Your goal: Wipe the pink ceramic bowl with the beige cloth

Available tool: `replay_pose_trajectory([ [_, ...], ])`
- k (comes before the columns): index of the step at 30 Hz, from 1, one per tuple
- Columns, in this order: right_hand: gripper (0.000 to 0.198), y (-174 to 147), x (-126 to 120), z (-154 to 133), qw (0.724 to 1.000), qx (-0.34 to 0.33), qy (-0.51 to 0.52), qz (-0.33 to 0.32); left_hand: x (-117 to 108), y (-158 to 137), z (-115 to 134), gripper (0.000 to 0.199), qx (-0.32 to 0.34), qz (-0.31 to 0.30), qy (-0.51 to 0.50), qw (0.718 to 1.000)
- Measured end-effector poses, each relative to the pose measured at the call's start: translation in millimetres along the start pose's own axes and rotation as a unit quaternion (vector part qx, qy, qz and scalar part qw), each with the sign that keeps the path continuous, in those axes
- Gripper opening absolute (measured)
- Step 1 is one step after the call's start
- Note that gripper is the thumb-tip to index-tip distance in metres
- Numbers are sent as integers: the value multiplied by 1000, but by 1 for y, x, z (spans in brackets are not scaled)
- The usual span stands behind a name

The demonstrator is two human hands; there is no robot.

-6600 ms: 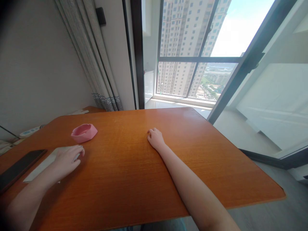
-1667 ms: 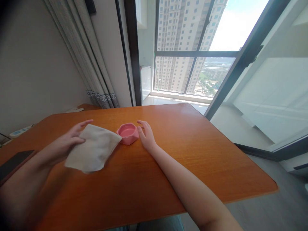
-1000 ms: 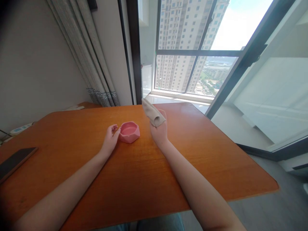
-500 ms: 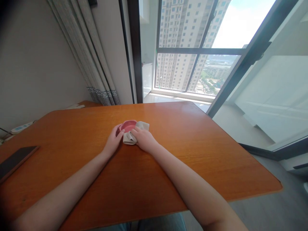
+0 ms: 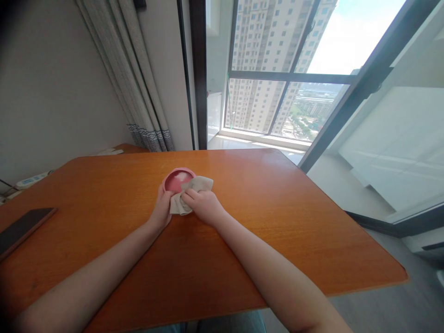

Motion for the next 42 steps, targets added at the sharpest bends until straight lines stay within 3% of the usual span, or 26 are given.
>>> replay_pose_trajectory([
  [4, 26, -5, -2, 20, 999, -18, -26, 15, -2, 4, 8, 32, 6, -24, 61, 998],
  [7, 26, -6, -4, 24, 1000, 5, -26, 12, -2, 2, 16, 33, 29, -33, 108, 993],
  [11, 18, -4, 0, 7, 999, 42, 20, -16, -3, -5, 20, 41, 68, 0, 114, 991],
  [15, 18, -1, 1, -10, 996, 60, 72, 2, -6, -8, 17, 56, 92, 19, 75, 993],
  [20, 26, -1, -4, -5, 998, 20, 65, 17, -13, 1, 8, 49, 66, 40, 87, 993],
  [25, 28, -5, -16, 10, 992, 30, 62, 105, -20, 8, 1, 47, 28, 69, 91, 993],
  [27, 27, -3, -14, 2, 992, 3, 84, 92, -19, 8, 3, 45, 31, 72, 103, 992],
  [31, 18, 4, -6, -21, 992, -41, 111, 36, -13, 4, 14, 43, 71, 41, 141, 987],
  [36, 14, 4, -12, -23, 993, -60, 91, 35, -5, -2, 24, 48, 110, -12, 150, 982],
  [42, 14, 1, -14, -17, 997, -26, 62, 44, 9, -12, 18, 59, 54, -25, 67, 996],
])
Point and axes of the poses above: each hand's wrist, its own y-axis towards the middle knuckle, its own x-axis out of the palm, z = x × y, the point moved 5 cm from there along y, towards the middle knuckle
